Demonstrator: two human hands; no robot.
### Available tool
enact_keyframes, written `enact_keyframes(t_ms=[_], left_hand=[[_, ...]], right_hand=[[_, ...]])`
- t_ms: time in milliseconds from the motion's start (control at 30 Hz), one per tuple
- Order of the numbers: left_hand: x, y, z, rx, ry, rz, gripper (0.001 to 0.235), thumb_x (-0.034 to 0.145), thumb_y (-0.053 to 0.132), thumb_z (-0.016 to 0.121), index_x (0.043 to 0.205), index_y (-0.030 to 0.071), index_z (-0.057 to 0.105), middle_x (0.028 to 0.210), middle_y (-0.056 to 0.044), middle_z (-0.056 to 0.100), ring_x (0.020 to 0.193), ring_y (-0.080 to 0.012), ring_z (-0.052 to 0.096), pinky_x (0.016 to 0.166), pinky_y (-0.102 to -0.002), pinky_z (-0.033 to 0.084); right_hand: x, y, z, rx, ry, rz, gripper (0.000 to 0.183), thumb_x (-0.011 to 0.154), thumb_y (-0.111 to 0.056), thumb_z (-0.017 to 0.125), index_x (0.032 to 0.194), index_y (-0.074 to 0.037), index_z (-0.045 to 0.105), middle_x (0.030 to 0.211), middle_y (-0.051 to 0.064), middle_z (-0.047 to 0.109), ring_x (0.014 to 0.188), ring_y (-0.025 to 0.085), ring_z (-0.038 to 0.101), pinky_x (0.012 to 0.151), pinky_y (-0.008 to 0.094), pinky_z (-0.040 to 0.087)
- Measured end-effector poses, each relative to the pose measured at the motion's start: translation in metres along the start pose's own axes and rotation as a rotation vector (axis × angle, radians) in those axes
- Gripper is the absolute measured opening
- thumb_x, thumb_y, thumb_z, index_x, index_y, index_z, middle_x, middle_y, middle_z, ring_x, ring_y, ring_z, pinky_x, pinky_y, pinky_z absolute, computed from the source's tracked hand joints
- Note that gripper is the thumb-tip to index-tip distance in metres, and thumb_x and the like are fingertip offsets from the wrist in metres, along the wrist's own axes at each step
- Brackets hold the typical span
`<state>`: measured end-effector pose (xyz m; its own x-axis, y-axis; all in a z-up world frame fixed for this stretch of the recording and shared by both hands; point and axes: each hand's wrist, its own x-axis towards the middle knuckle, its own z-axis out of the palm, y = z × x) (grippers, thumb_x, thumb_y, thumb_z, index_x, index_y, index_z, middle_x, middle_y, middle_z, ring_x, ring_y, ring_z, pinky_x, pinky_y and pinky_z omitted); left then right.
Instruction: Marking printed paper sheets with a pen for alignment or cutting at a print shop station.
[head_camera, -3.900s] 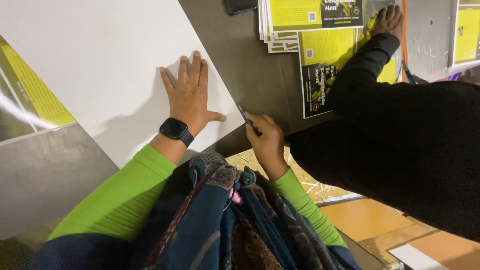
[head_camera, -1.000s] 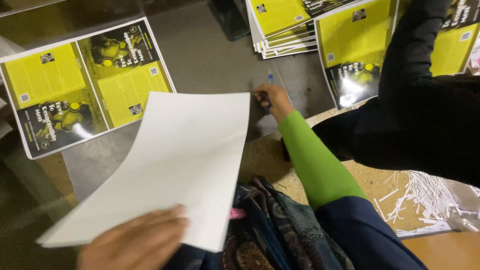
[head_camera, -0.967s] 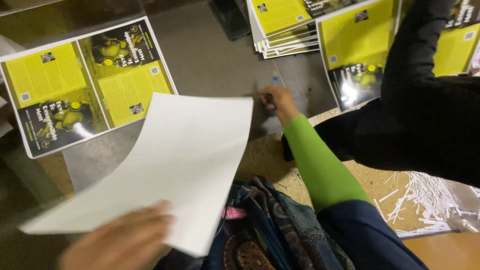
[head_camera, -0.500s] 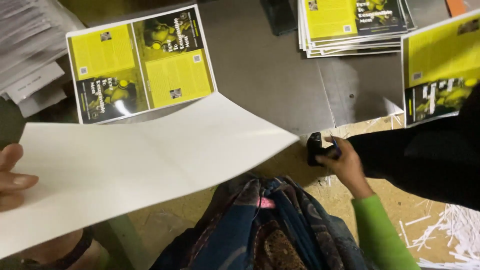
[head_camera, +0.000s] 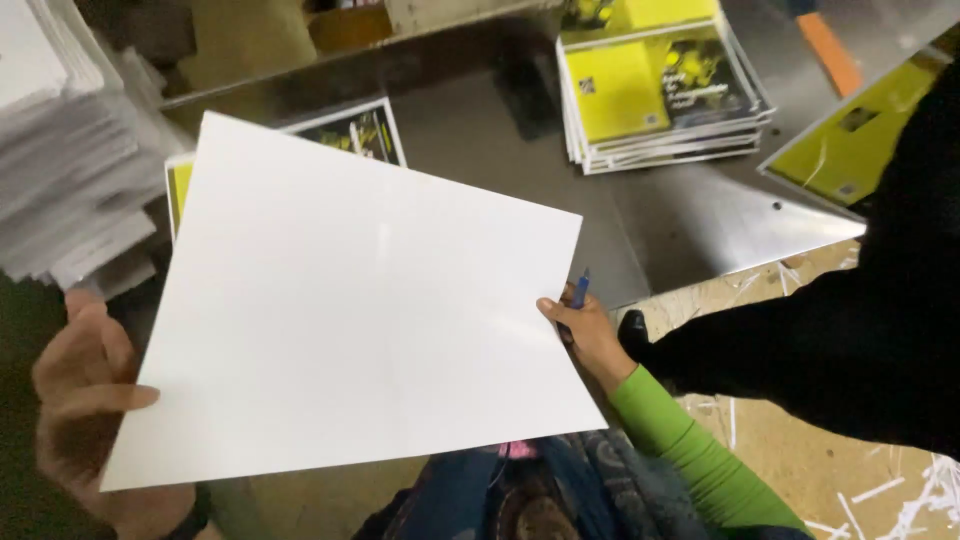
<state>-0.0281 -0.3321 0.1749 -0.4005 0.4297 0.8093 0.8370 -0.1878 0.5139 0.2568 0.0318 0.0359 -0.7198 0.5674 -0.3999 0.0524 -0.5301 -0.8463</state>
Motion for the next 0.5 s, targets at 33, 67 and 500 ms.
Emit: enact_keyframes(t_ms=[33,67,500], left_hand=[[-0.021,-0.042,-0.025,-0.073,-0.051,-0.344,0.036,0.085,0.000,0.049,0.119,-0.001,0.037,0.149,-0.017,0.038,0.143,-0.0243,0.039,0.131,-0.034,0.028],[-0.053,-0.078,-0.049,-0.145,-0.102,-0.689,0.084,0.066,-0.016,0.050,0.146,-0.006,0.028,0.157,-0.023,0.029,0.147,-0.0279,0.030,0.121,-0.031,0.028],[-0.036,0.034,0.118,-0.536,0.398,-1.070,0.042,0.094,0.027,0.050,0.121,-0.005,0.054,0.107,-0.025,0.065,0.093,-0.0387,0.067,0.090,-0.052,0.057]], right_hand=[[0.000,-0.011,0.002,0.010,0.024,-0.031,0.035,0.081,-0.012,0.069,0.114,-0.002,0.066,0.114,0.011,0.069,0.102,0.025,0.066,0.093,0.039,0.054],[-0.001,-0.021,0.005,0.020,0.048,-0.062,0.033,0.081,-0.014,0.069,0.113,-0.006,0.067,0.115,0.008,0.069,0.107,0.025,0.065,0.098,0.039,0.052],[0.047,-0.008,-0.047,0.075,0.327,-0.193,0.023,0.084,-0.008,0.071,0.083,-0.016,0.049,0.078,-0.002,0.057,0.064,0.010,0.052,0.052,0.024,0.038]])
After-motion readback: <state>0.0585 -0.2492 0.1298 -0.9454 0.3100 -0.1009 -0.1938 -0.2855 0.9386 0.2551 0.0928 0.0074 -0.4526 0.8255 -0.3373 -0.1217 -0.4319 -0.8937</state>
